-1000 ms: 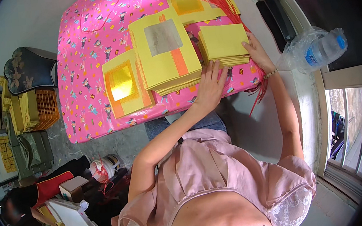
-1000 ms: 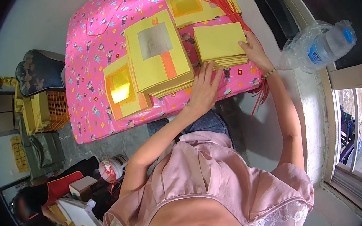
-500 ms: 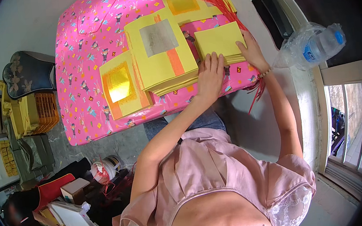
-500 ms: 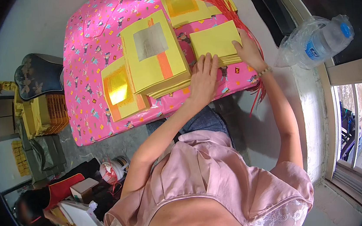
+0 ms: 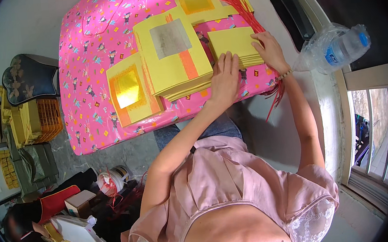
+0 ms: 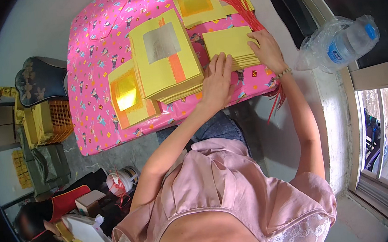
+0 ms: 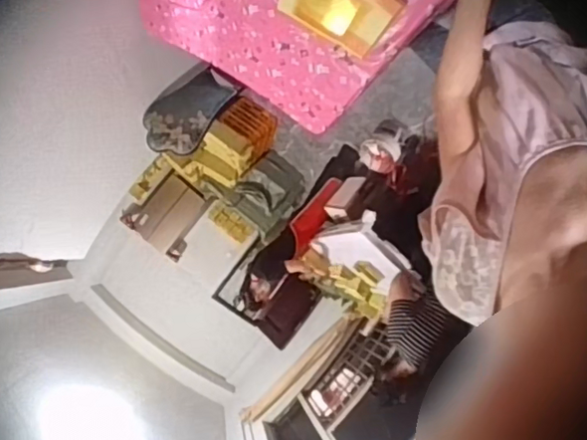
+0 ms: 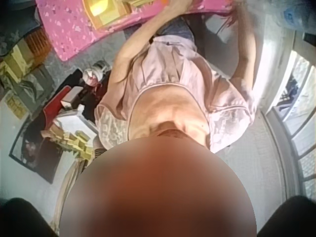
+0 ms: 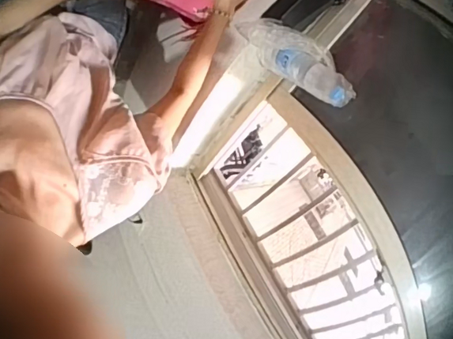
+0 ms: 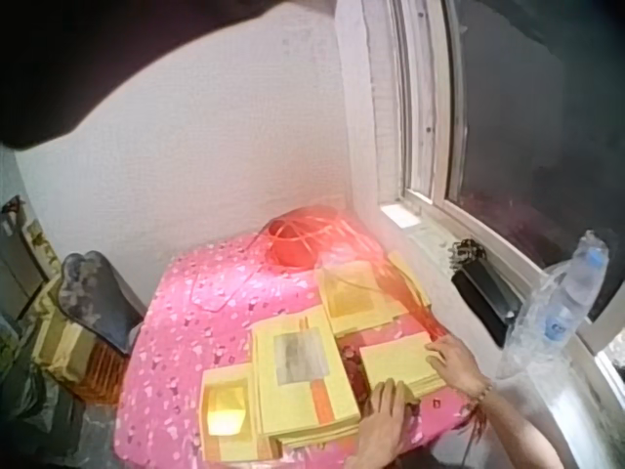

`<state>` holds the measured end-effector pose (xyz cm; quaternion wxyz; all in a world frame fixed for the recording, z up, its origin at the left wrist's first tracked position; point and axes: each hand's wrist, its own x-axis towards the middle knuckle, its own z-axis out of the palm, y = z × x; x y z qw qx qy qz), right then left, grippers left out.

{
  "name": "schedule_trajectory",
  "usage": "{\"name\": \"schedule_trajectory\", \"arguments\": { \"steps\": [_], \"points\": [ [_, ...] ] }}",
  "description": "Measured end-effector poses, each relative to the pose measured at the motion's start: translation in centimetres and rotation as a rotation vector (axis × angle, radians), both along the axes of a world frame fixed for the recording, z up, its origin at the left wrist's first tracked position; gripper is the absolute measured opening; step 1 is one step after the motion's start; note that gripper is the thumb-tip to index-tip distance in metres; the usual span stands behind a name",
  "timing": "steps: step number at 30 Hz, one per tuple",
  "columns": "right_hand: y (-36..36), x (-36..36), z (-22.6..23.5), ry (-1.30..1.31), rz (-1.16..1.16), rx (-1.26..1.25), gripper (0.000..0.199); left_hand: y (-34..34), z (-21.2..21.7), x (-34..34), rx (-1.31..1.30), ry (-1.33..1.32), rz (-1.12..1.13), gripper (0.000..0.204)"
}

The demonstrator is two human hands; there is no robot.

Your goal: Manually sorting and stacking sheets of paper with gold and silver foil inserts.

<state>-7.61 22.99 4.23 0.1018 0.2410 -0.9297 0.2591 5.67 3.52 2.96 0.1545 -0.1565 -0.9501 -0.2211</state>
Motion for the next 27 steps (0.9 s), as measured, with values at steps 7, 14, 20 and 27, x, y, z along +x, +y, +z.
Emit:
{"name": "schedule_trajectory", "arguments": {
  "steps": [7,14,20,27],
  "points": [
    [-0.1,-0.4,2.1,0.033,0.009,-0.062,0.026,-0.1,2.4,1.1,0.065,-0.04,-0.021,0.086],
    [-4.6,3.0,8.2,0.024,0.27,-0.226,0.023,-3.5,7.0,5.8,0.283,0.073,-0.161,0.05],
    [-9.5,6.5,10.3,-0.029,0.645,-0.096,0.033,-9.3,8.4,7.0,0.28,0.213,0.031,0.035],
    [-11.6,6.7,9.4,0.216,0.735,0.068,0.031,-13.0,7.7,6.1,0.182,0.251,0.15,0.035]
  ]
}}
